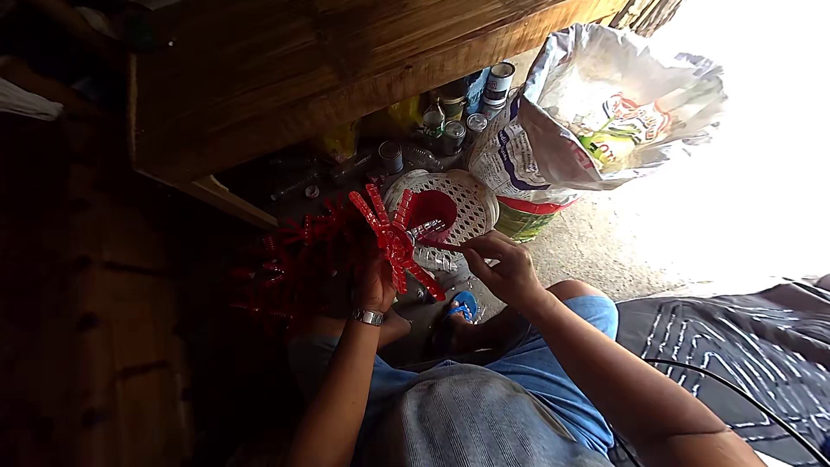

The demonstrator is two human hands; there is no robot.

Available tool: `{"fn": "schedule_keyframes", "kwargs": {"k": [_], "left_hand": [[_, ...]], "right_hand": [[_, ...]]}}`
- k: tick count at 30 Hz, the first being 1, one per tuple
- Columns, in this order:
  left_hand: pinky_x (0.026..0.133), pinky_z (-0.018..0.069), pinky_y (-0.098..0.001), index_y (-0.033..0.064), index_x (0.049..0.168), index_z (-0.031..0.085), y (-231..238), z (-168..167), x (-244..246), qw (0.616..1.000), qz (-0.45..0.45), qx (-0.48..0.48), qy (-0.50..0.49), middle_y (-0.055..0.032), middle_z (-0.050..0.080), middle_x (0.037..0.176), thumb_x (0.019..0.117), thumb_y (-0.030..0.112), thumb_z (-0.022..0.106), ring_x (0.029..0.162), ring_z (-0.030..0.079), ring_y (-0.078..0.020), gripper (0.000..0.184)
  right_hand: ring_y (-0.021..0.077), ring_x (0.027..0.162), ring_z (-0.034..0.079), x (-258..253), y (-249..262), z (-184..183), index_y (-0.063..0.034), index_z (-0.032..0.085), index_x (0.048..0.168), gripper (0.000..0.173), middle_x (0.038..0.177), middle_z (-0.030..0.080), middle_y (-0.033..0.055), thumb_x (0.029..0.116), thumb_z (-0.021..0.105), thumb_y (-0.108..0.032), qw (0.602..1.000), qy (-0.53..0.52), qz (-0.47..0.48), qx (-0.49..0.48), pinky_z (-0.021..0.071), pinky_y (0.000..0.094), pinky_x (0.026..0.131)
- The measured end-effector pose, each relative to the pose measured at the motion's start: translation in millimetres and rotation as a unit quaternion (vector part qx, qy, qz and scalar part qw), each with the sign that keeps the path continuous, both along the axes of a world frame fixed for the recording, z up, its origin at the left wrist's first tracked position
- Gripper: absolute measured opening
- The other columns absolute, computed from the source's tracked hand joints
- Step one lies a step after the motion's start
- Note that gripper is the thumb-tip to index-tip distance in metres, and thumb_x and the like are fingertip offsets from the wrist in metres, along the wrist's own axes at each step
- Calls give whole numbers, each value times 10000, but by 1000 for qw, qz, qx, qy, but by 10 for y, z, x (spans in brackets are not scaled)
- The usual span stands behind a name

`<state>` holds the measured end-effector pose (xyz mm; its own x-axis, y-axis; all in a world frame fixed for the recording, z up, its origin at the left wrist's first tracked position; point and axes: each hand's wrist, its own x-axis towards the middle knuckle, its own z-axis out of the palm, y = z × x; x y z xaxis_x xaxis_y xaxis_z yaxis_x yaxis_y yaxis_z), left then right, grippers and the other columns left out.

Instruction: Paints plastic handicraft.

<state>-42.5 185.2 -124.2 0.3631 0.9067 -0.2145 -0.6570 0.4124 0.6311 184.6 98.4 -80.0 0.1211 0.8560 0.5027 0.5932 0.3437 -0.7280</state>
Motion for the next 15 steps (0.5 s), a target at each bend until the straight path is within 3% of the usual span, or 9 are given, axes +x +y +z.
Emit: {"fn": "schedule_keyframes", "kwargs": {"k": [2,5,10,15], "left_hand": [[880,589,-346,162,1238,613,-9,0,3,1000,-1,-4,-3,-42,710,1094,987,247,611,1006,695,-154,265],[887,591,-353,169,1235,621,-7,2,7,1000,0,-3,-11,-43,712,1104,917,304,719,1019,696,-159,359],[869,596,-353,167,1193,643,-8,17,-12,1000,-1,-1,-9,-43,723,1070,905,301,735,986,706,-155,330],[898,584,-363,169,1235,624,5,-58,-2,1000,-6,12,-5,-41,710,1111,920,319,716,1028,690,-157,361]], "right_hand": [[67,844,700,-14,25,5,-10,759,1002,177,918,726,62,967,653,-148,1000,-8,-7,11,606,224,789],[78,859,700,-27,74,-26,-26,764,1033,190,937,725,57,978,657,-173,1000,-22,-9,1,609,232,801],[66,837,692,-33,38,-8,-10,760,978,170,902,721,64,962,653,-141,1000,-14,-3,20,597,212,775],[86,872,704,-48,115,-45,-18,761,1047,186,948,731,64,980,659,-159,1000,-18,-9,4,610,245,805]]}}
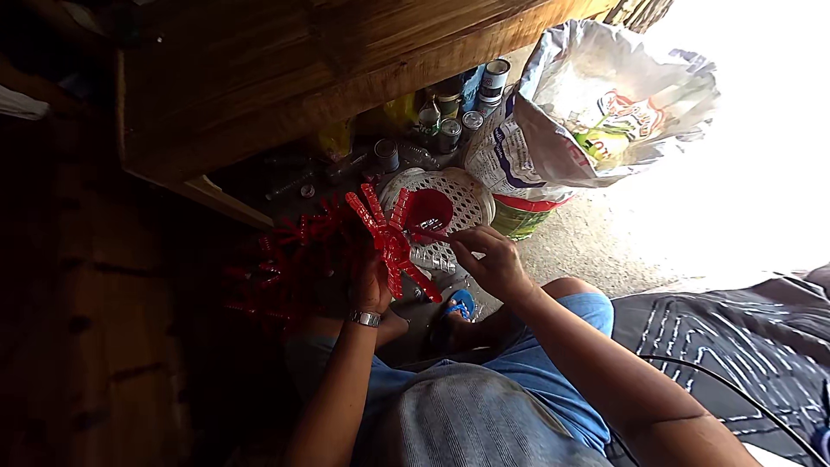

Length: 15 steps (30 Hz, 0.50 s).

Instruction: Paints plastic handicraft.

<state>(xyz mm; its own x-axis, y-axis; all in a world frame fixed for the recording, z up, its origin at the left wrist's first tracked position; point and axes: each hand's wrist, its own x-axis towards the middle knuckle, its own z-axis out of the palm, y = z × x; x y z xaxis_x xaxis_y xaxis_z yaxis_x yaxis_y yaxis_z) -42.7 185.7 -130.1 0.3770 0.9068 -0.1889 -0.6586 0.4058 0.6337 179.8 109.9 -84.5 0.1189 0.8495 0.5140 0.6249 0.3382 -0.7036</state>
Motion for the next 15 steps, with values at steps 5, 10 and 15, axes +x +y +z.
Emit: {"fn": "schedule_keyframes", "kwargs": {"k": [5,10,15], "left_hand": [[880,593,-355,153,1222,629,-3,53,-16,1000,0,-7,10,-54,716,1094,918,301,714,1005,700,-160,349],[905,578,-360,159,1276,590,-18,1,-14,1000,1,0,29,-45,700,1138,983,243,583,1045,682,-157,304],[867,592,-348,152,1210,626,-32,51,-27,999,8,-3,35,-42,717,1084,964,224,598,995,699,-146,257]], "right_hand": [[70,839,694,-2,-35,-3,-14,761,990,176,911,725,62,968,653,-151,1000,5,0,11,599,220,778],[82,858,700,-15,-6,1,-15,758,1030,178,929,723,61,971,662,-153,1000,6,-1,-4,609,238,799],[66,830,693,-4,-66,22,-15,759,975,174,896,719,58,965,649,-150,1000,10,-1,14,600,217,770]]}}
